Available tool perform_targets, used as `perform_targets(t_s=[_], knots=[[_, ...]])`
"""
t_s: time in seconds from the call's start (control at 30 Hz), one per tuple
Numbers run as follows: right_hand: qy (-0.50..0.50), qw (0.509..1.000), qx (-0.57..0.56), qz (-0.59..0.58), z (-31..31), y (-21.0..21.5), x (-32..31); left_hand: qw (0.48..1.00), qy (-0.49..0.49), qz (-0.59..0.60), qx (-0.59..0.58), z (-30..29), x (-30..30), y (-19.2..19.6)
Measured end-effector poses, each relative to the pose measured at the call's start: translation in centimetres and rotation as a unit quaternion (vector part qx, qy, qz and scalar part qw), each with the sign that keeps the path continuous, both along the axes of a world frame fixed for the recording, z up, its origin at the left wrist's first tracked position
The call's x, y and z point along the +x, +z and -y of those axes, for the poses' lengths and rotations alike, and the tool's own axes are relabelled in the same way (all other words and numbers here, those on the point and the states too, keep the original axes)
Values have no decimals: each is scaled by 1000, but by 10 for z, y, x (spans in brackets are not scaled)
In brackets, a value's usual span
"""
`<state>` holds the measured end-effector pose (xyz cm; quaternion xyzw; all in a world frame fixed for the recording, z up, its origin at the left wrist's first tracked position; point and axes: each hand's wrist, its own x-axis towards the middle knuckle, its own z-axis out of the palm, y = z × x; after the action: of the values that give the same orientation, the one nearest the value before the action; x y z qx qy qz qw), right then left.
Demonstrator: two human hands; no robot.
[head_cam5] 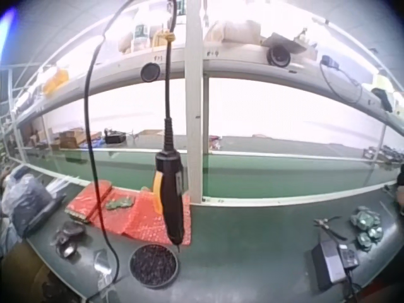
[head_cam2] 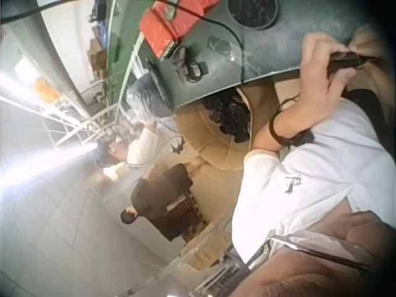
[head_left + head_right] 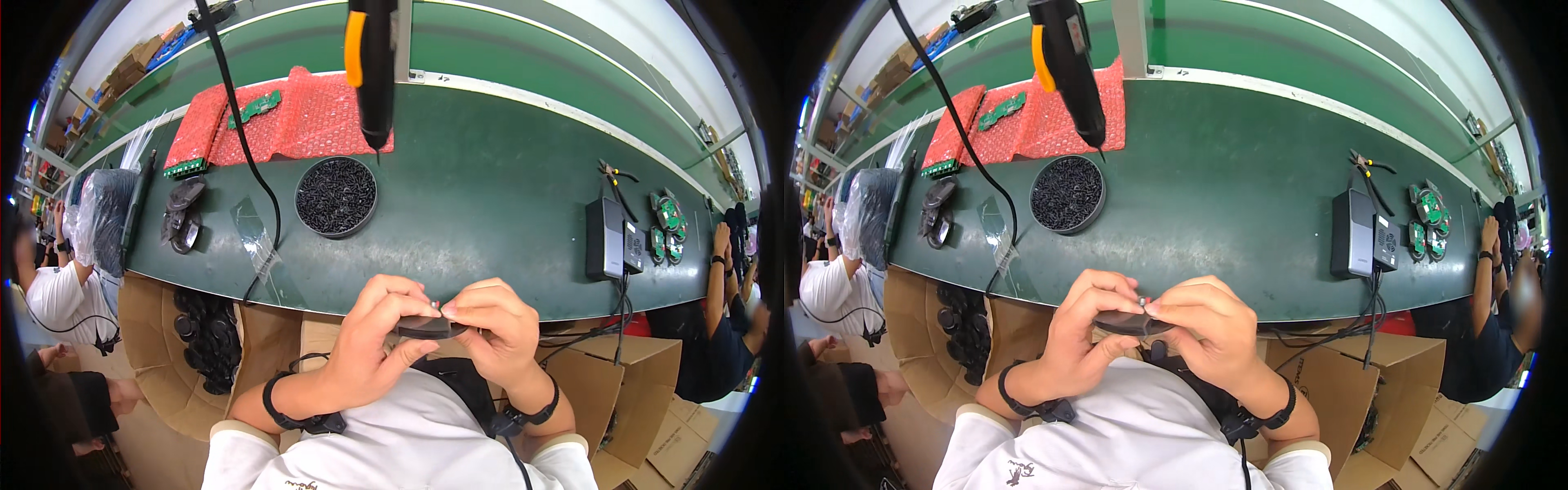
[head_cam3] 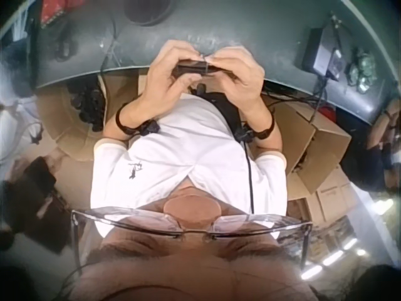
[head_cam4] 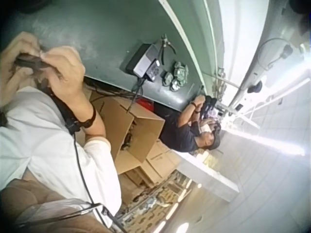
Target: The person assembles small electronic devices by inserting green circuit boards into black plastic housings. They use a handheld heat gun to apply heat to the components, likely to secure the fit or melt adhesive. The person handles multiple units sequentially, placing finished assemblies on the table.
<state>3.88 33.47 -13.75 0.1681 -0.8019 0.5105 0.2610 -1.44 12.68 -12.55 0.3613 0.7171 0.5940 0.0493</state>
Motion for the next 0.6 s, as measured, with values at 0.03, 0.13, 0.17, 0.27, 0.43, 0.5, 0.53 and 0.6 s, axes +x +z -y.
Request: perform_targets(t_s=[0.03,0.13,0.17,0.27,0.43,0.5,0.53,0.6], knots=[[-16,999,34,-21,-2,4,0,1000,1,2,-2,0,0,5],[-52,987,121,-94,-7,11,1,997,-15,66,33,0,1,10],[-62,980,147,-119,-9,13,1,994,-24,97,51,0,2,10],[-51,969,178,-164,-13,17,3,998,-27,-33,40,-2,-5,2],[-25,955,203,-214,-17,20,7,982,-27,-118,143,-10,-6,-11],[-20,950,211,-228,-16,21,9,978,-24,-144,147,-9,-5,-11],[-17,948,215,-232,-16,22,10,976,-22,-163,142,-8,-6,-11],[-13,947,218,-237,-15,24,12,973,-22,-183,142,-6,-6,-11]])
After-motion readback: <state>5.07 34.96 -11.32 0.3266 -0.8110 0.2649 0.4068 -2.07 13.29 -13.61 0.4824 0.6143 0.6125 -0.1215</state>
